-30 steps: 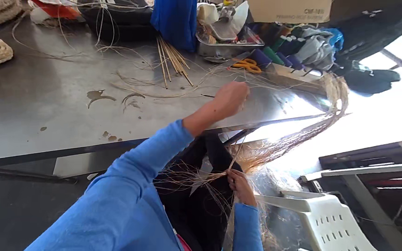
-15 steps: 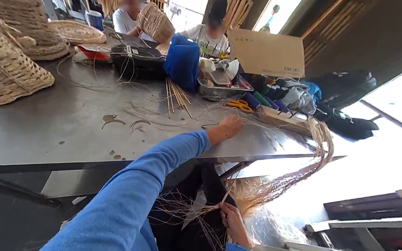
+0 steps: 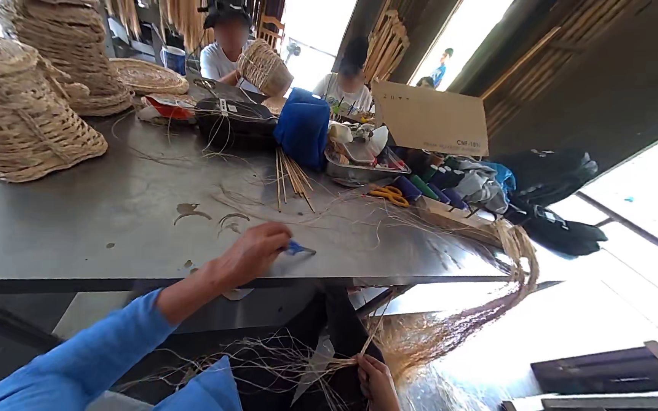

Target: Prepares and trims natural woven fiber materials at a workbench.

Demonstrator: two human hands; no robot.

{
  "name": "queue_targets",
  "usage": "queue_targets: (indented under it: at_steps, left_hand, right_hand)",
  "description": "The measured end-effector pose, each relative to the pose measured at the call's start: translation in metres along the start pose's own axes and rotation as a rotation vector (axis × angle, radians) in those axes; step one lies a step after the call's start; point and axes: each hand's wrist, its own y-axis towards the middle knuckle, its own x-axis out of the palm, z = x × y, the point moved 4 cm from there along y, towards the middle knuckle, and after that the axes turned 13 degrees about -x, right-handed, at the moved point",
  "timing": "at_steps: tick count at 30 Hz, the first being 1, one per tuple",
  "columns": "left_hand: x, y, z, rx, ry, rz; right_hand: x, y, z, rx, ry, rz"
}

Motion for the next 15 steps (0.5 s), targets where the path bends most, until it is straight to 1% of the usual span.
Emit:
queue_targets:
  at_steps: [3, 6, 8, 10, 13, 15]
  left_hand:
    - [0.001, -0.035, -0.021, 0.009, 0.053, -0.019]
    - [-0.004, -0.039, -0.019, -0.014, 0.079, -0.122]
    - [-0.006, -0.037, -0.018, -0.046, 0.079, -0.16]
    - [-0.01, -0.036, -0.021, -0.119, 0.056, -0.203]
    - [-0.013, -0.035, -0.027, -0.23, 0.034, -0.133]
    - [-0.016, -0.034, -0.031, -0.328, 0.004, -0.127]
  right_hand:
    - [0.001, 0.002, 0.0, -0.002, -0.015, 0.008]
    - [0.004, 0.002, -0.001, 0.006, -0.03, 0.02]
    - [0.004, 0.001, -0.002, 0.01, -0.032, 0.035]
    - [0.004, 0.0, -0.002, 0.016, -0.022, 0.047]
    - [0.004, 0.002, -0.002, 0.037, -0.02, 0.04]
    - [0.004, 0.003, -0.001, 0.035, -0.024, 0.031]
